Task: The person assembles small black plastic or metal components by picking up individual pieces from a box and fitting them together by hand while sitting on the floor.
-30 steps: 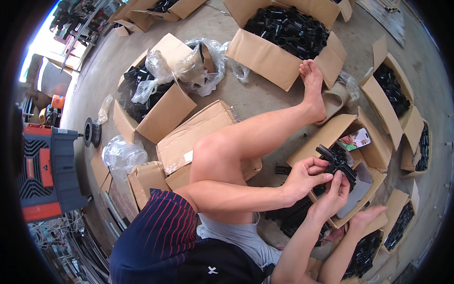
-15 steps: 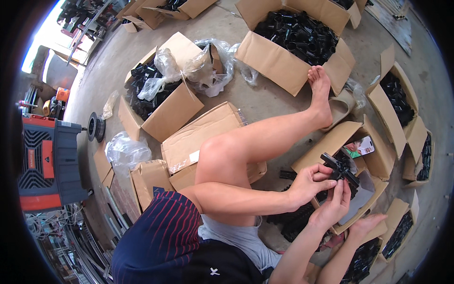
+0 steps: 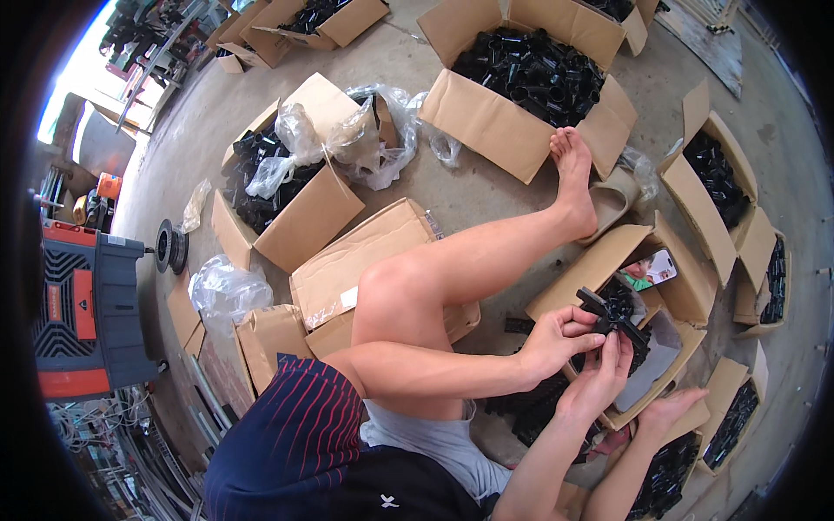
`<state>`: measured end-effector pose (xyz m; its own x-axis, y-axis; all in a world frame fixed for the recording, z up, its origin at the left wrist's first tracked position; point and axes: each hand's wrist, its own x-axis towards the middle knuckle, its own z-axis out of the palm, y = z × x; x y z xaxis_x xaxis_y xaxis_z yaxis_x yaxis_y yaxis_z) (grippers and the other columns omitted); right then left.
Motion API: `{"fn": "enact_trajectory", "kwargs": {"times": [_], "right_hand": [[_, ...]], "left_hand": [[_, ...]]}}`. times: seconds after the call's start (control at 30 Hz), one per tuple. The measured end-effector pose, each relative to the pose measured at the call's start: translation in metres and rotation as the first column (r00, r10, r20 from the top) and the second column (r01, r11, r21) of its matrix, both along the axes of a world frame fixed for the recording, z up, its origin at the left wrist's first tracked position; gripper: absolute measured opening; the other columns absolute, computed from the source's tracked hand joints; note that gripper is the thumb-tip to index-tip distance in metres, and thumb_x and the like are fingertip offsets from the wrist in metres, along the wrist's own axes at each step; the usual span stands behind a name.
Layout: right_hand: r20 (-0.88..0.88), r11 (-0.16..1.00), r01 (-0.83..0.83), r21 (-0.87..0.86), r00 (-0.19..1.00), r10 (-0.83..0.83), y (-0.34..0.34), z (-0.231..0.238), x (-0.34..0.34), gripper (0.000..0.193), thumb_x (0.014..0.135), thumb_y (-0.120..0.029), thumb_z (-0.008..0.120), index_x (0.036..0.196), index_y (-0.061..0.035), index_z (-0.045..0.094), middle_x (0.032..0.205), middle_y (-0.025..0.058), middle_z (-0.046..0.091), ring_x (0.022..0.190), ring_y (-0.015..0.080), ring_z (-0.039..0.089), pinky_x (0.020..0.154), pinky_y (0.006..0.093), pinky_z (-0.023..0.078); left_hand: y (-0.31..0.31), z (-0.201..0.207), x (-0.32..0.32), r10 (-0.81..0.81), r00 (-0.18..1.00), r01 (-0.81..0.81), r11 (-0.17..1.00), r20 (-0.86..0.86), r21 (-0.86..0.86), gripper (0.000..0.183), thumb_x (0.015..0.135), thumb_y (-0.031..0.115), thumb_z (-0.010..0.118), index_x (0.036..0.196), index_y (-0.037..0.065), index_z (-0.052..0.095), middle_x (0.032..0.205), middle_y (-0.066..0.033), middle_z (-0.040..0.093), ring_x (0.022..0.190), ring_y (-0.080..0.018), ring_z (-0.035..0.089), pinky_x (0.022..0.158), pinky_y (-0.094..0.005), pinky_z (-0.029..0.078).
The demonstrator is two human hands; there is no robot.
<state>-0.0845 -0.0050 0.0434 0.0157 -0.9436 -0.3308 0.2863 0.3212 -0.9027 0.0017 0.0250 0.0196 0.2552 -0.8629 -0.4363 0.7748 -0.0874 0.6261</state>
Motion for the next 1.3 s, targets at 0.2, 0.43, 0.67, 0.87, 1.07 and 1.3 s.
{"fn": "enact_trajectory", "kwargs": {"times": [0.2,0.43,0.67,0.87,1.07,1.3], "right_hand": [[-0.006,0.999,0.002,0.033,1.0,-0.002,-0.002,-0.016,-0.007,0.025,0.1,-0.019,0.063,0.12,-0.0046,0.059,0.114,0.0056,0.064,0.106,0.0146,0.06,0.091,0.0304,0.046],[-0.019,1.0,-0.012,0.003,1.0,0.012,0.0,-0.022,-0.01,0.031,0.098,-0.025,0.067,0.122,-0.0071,0.059,0.113,0.0051,0.065,0.105,0.0142,0.06,0.092,0.0311,0.045],[0.003,0.996,0.04,-0.082,0.999,-0.04,0.004,-0.013,-0.003,0.038,0.098,-0.028,0.067,0.126,-0.0077,0.052,0.117,0.006,0.063,0.109,0.0173,0.06,0.094,0.0346,0.047],[0.04,0.991,0.09,-0.103,0.995,-0.086,-0.002,-0.017,-0.023,0.028,0.097,-0.014,0.07,0.121,-0.003,0.062,0.112,0.0054,0.067,0.103,0.0144,0.063,0.09,0.0291,0.05],[0.075,0.99,0.054,-0.134,0.996,-0.044,0.013,0.002,-0.043,0.029,0.095,-0.008,0.07,0.12,0.0004,0.06,0.115,0.0112,0.069,0.103,0.0155,0.065,0.093,0.0291,0.051],[-0.196,0.989,-0.034,-0.141,0.981,0.005,0.026,0.0,-0.068,0.039,0.089,-0.003,0.076,0.123,0.0023,0.058,0.109,0.0081,0.068,0.097,0.0136,0.065,0.089,0.0276,0.052]], "left_hand": [[-0.001,-0.002,0.001,0.003,1.0,-0.003,1.0,-0.001,-0.008,0.027,0.091,0.003,0.072,0.114,-0.002,0.057,0.107,-0.0096,0.073,0.1,-0.0096,0.064,0.092,-0.0271,0.05],[0.003,-0.001,0.001,-0.001,1.0,0.001,1.0,0.007,-0.013,0.027,0.091,0.002,0.072,0.114,-0.002,0.058,0.108,-0.0102,0.073,0.1,-0.0096,0.064,0.091,-0.0266,0.05],[0.0,-0.003,-0.001,-0.021,0.999,0.022,1.0,0.037,-0.012,0.029,0.088,0.0,0.074,0.112,-0.001,0.059,0.108,-0.0098,0.072,0.1,-0.0113,0.065,0.092,-0.0274,0.051],[0.001,0.004,-0.001,-0.178,0.94,0.181,0.983,0.292,0.017,0.031,0.084,0.002,0.079,0.109,0.001,0.061,0.107,-0.007,0.069,0.098,-0.0124,0.063,0.089,-0.0282,0.051],[-0.007,0.008,0.001,-0.333,0.936,0.341,0.938,0.116,-0.059,0.038,0.103,0.035,0.058,0.126,0.005,0.058,0.117,-0.0047,0.067,0.11,-0.0097,0.059,0.098,-0.0291,0.045],[-0.004,0.007,-0.008,-0.302,0.941,0.328,0.926,0.152,-0.189,0.033,0.104,0.021,0.057,0.131,0.002,0.051,0.125,-0.0105,0.065,0.117,-0.0146,0.059,0.105,-0.0326,0.044]]}}
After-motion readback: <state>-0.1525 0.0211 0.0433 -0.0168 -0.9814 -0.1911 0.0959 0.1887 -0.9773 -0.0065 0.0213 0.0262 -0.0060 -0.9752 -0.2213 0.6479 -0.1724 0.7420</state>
